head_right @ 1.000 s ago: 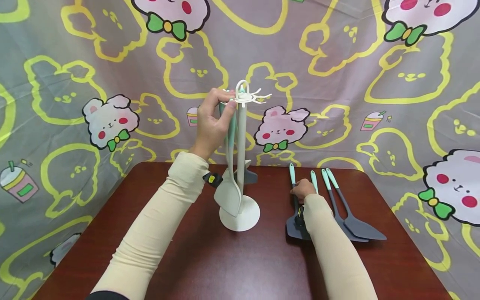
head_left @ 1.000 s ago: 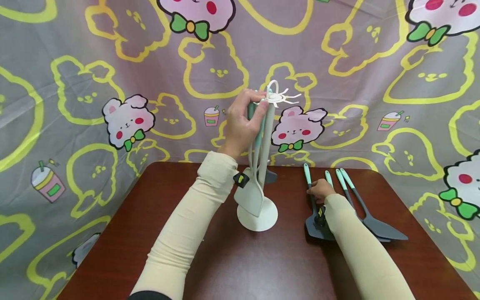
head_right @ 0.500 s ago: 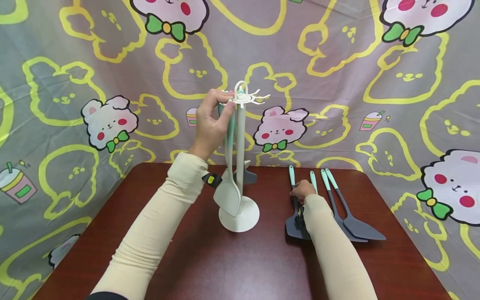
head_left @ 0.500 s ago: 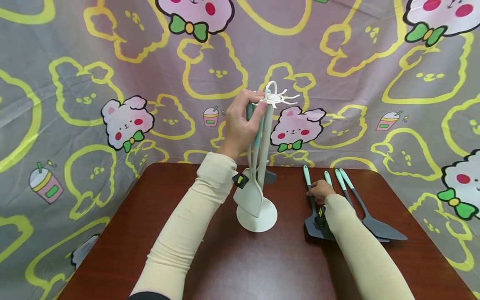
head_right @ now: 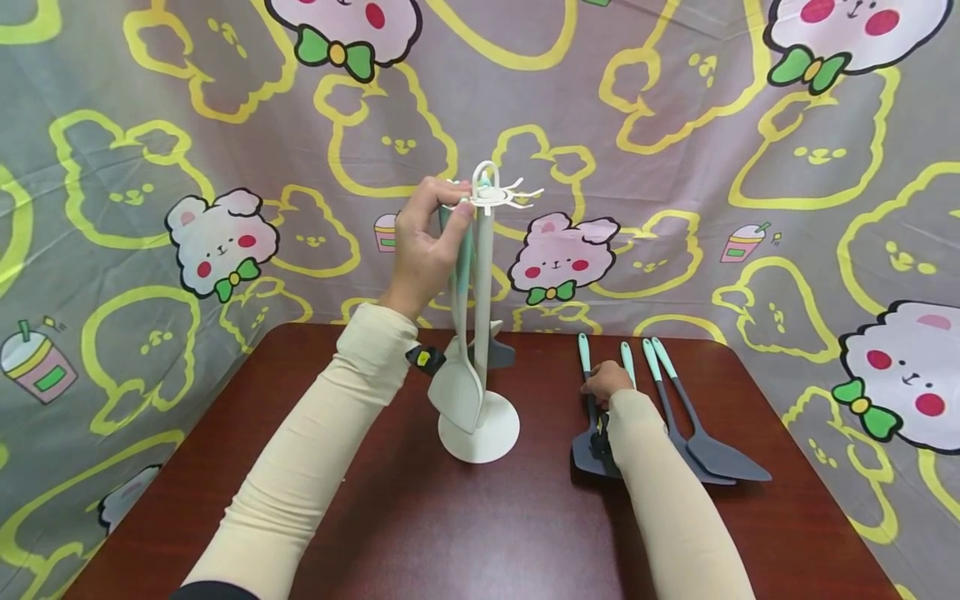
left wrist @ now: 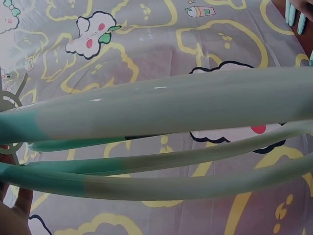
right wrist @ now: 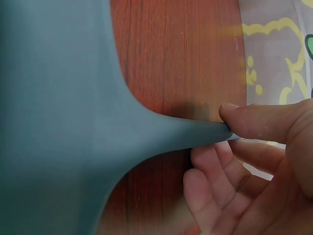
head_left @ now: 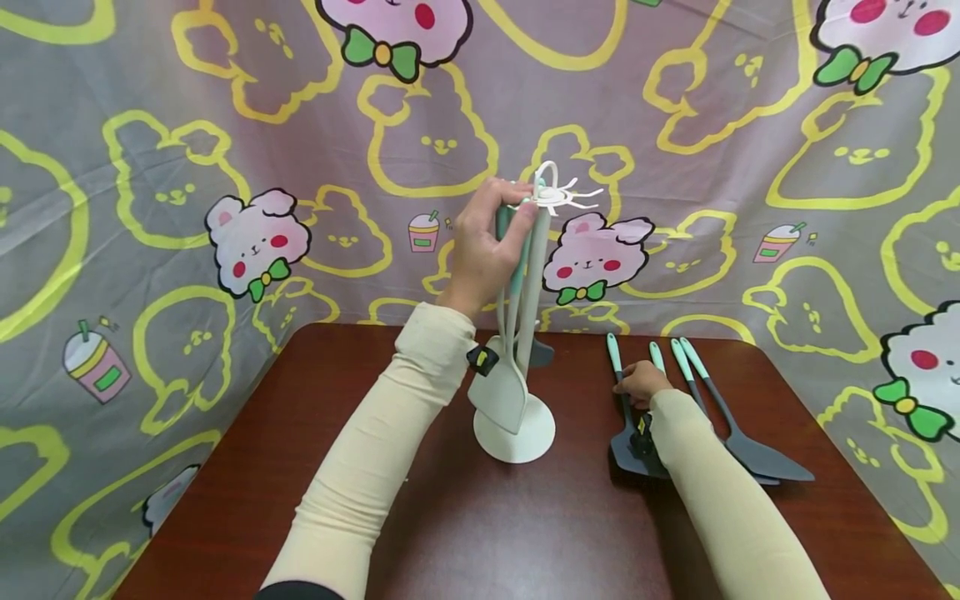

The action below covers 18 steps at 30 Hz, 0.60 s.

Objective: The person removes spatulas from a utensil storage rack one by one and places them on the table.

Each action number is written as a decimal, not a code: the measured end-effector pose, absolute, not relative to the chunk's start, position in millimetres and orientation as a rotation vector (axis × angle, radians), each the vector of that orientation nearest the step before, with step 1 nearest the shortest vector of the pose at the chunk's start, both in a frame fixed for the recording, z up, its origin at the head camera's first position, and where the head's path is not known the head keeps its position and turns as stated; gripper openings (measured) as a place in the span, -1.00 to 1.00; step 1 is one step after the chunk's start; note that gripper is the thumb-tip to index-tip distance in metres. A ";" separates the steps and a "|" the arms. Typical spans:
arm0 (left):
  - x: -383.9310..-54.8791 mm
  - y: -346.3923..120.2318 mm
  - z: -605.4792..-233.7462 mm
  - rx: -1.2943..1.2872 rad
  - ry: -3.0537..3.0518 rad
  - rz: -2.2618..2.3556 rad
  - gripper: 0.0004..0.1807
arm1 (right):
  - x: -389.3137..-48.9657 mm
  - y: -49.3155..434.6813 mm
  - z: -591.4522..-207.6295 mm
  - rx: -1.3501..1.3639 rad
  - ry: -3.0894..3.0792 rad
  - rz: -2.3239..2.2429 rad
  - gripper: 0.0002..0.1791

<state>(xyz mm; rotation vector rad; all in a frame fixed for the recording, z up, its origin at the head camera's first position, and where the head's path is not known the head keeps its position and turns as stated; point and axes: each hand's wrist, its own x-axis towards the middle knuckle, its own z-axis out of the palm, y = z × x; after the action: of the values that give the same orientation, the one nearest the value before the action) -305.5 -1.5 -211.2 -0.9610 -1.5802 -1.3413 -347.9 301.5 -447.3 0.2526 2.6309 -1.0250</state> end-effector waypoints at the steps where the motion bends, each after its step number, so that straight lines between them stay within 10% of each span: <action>1: -305.6 -1.9 -211.4 -0.965 -1.578 -1.336 -0.86 | -348.2 301.6 -447.3 0.252 2.631 -1.023 -0.34; 18: -308.4 -1.4 -211.9 -0.985 -1.535 -1.308 -0.88 | -348.3 304.2 -448.9 0.240 2.618 -1.046 -0.32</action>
<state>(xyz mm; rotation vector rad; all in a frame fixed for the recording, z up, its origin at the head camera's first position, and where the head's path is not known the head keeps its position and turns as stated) -308.4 -1.4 -211.9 -0.9853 -1.5353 -1.3085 -348.3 304.2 -448.9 0.2403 2.6178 -1.0458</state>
